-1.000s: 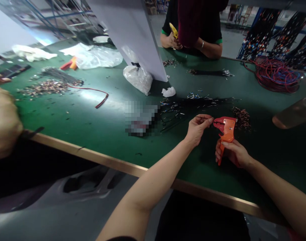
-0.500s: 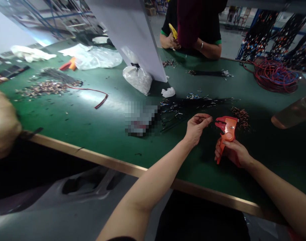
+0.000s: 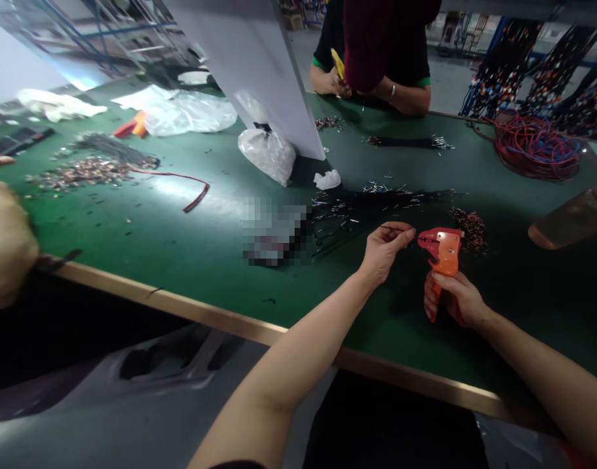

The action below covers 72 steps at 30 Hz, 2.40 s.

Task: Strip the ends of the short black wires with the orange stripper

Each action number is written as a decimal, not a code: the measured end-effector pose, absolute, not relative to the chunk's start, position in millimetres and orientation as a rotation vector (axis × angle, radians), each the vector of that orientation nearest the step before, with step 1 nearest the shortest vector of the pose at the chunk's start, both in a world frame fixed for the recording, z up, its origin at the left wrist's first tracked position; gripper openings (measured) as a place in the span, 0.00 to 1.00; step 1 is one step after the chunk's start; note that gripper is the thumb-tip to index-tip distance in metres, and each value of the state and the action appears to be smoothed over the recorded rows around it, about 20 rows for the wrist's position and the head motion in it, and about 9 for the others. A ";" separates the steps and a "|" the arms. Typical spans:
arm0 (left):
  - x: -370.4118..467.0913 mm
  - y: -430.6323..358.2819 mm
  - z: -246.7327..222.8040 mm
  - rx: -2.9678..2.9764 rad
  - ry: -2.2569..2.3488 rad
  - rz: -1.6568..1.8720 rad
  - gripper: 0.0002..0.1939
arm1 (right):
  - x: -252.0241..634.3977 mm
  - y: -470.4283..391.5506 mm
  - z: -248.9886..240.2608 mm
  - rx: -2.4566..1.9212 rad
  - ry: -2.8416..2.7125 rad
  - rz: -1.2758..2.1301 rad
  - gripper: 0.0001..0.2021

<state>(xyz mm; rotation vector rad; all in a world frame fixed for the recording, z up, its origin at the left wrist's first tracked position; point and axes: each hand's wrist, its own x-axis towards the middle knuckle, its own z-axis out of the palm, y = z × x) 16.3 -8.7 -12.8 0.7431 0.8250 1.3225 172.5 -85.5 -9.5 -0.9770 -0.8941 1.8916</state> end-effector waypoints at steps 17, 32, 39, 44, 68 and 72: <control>12.4 -3.5 -16.3 0.771 0.851 1.361 0.17 | 175.5 -81.0 -13.8 -0.888 -0.902 1.919 0.16; 5.9 7.1 -18.0 0.895 0.939 1.602 0.17 | 193.6 -84.0 14.7 -1.517 -2.363 0.418 0.17; 6.1 5.9 -19.0 0.897 0.953 1.585 0.16 | 186.6 -87.1 -3.4 -1.498 -2.631 0.129 0.17; 8.5 2.2 -19.7 0.973 0.953 1.570 0.16 | 187.5 -88.0 1.6 -1.465 -2.672 0.262 0.21; 15.6 -18.7 -20.2 1.591 0.833 1.323 0.11 | 201.7 -67.5 -15.9 -1.391 -1.898 0.101 0.19; 14.9 -18.6 -18.7 1.604 0.848 1.311 0.12 | 204.0 -66.1 -16.7 -1.425 -1.857 0.140 0.19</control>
